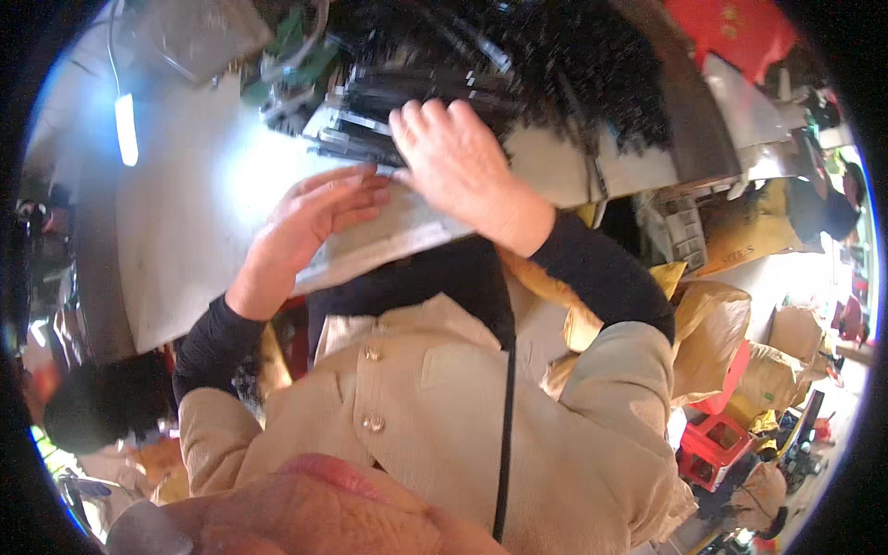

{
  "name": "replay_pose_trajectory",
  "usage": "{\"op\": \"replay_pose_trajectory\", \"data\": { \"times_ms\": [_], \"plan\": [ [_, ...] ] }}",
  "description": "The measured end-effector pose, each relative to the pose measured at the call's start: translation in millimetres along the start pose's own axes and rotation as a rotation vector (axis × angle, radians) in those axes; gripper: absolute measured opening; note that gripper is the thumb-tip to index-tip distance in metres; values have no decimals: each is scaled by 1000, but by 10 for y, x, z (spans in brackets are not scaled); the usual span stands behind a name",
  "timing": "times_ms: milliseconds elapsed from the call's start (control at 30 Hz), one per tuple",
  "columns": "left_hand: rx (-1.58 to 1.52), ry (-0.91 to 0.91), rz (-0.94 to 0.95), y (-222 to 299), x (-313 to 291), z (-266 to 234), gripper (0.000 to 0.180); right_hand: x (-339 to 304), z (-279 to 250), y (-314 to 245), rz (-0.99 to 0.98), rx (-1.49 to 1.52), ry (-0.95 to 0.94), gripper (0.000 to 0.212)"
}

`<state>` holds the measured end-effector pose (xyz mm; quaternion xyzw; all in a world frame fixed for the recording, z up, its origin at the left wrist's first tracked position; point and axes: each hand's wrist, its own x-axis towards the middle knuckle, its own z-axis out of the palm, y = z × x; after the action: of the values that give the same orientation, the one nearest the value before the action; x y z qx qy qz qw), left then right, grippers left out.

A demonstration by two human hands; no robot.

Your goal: The person connects plastic strips together by hand, then gathers the assembled strips and organizes them into a bundle.

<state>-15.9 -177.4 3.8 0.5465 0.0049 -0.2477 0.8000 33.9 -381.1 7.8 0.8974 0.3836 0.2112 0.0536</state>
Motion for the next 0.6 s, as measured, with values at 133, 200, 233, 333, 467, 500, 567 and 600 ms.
{"op": "replay_pose_trajectory", "data": {
  "times_ms": [133, 200, 233, 333, 467, 500, 567, 600],
  "plan": [
    [-13, -4, 6, 36, 52, -3, 42, 21, -182, 124, 36, 339, -81, 62],
    [37, 24, -13, 30, -4, 12, 43, 151, -385, 302, -3, 371, 11, 60],
    [32, 25, -8, 42, -12, 28, 43, 220, -422, 424, -41, 416, 98, 58],
    [248, -26, -7, 83, -15, 85, 41, 484, -209, 1032, 172, 296, 240, 49],
    [322, -90, -39, 147, 110, 57, 40, 784, 364, 1593, 358, 170, 61, 39],
    [296, -66, -51, 134, 109, 53, 38, 860, 430, 1705, 414, 122, 111, 36],
    [269, -43, -65, 134, 116, 52, 37, 1002, 652, 2031, 365, 17, 208, 38],
    [242, -29, -83, 146, 128, 61, 35, 1080, 735, 2184, 370, 14, 204, 38]
  ]
}}
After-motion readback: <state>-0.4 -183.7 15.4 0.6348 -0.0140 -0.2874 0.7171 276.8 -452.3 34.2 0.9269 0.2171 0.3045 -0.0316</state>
